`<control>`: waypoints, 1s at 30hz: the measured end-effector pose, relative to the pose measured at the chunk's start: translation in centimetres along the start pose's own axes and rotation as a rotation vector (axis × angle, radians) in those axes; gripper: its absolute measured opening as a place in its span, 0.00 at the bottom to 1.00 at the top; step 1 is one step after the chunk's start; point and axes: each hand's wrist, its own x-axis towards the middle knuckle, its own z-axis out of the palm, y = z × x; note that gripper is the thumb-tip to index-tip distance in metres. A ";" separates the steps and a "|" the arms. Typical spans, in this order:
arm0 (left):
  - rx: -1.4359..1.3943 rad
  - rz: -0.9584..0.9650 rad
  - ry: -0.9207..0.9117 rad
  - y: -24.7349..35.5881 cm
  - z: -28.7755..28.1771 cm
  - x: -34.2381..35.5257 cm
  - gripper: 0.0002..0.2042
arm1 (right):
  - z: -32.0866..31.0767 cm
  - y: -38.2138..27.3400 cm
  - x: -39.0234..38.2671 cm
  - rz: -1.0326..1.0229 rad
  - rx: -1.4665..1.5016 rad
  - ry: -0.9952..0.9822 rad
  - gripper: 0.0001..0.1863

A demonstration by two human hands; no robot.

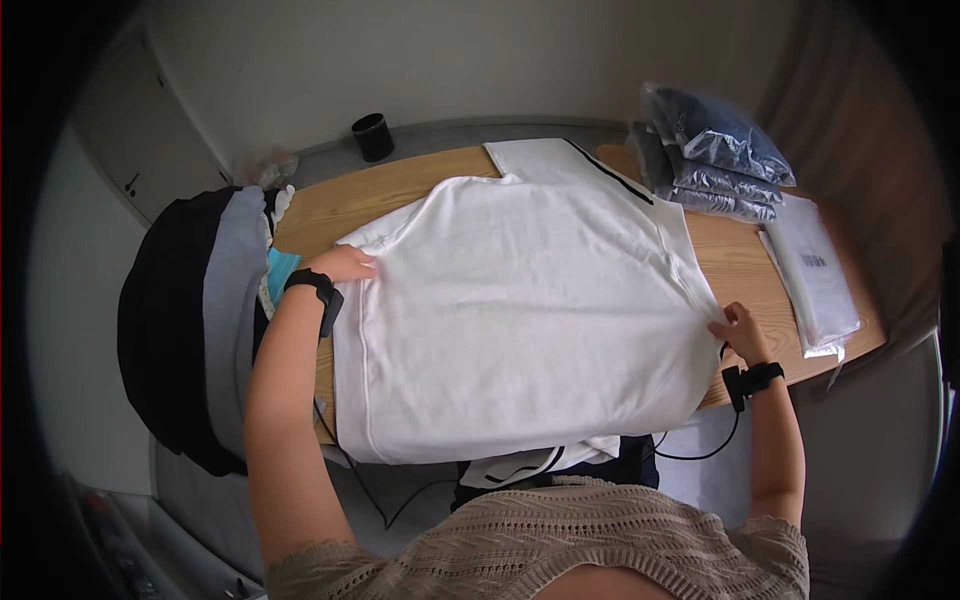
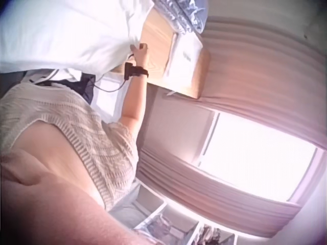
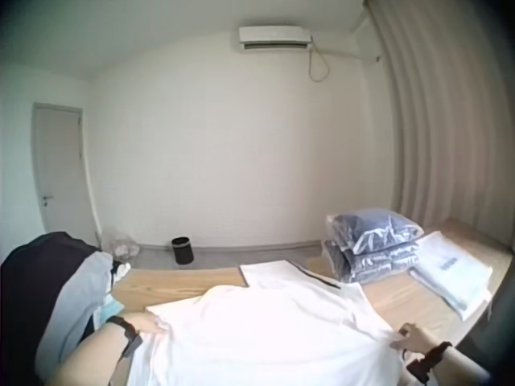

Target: Folding a white sweatshirt and placing it into a plastic bag.

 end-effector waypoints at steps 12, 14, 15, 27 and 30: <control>-0.480 0.075 0.661 -1.4 -1.4 -4.3 0.39 | 0.2 0.6 0.0 0.051 0.073 -0.025 0.23; -0.334 0.120 0.586 3.1 -0.1 -9.1 0.33 | -0.1 0.9 -1.5 -0.025 0.025 0.181 0.30; -0.314 0.149 0.647 2.0 1.5 -11.8 0.30 | -0.8 -2.5 -3.1 -0.023 -0.048 0.083 0.27; -0.789 -0.448 0.607 -1.8 21.3 -30.3 0.18 | 5.2 -1.0 -16.8 -0.040 0.208 -0.484 0.26; -0.876 -0.592 0.503 0.2 24.1 -29.6 0.27 | 8.8 -0.6 -17.8 0.031 0.762 -0.466 0.30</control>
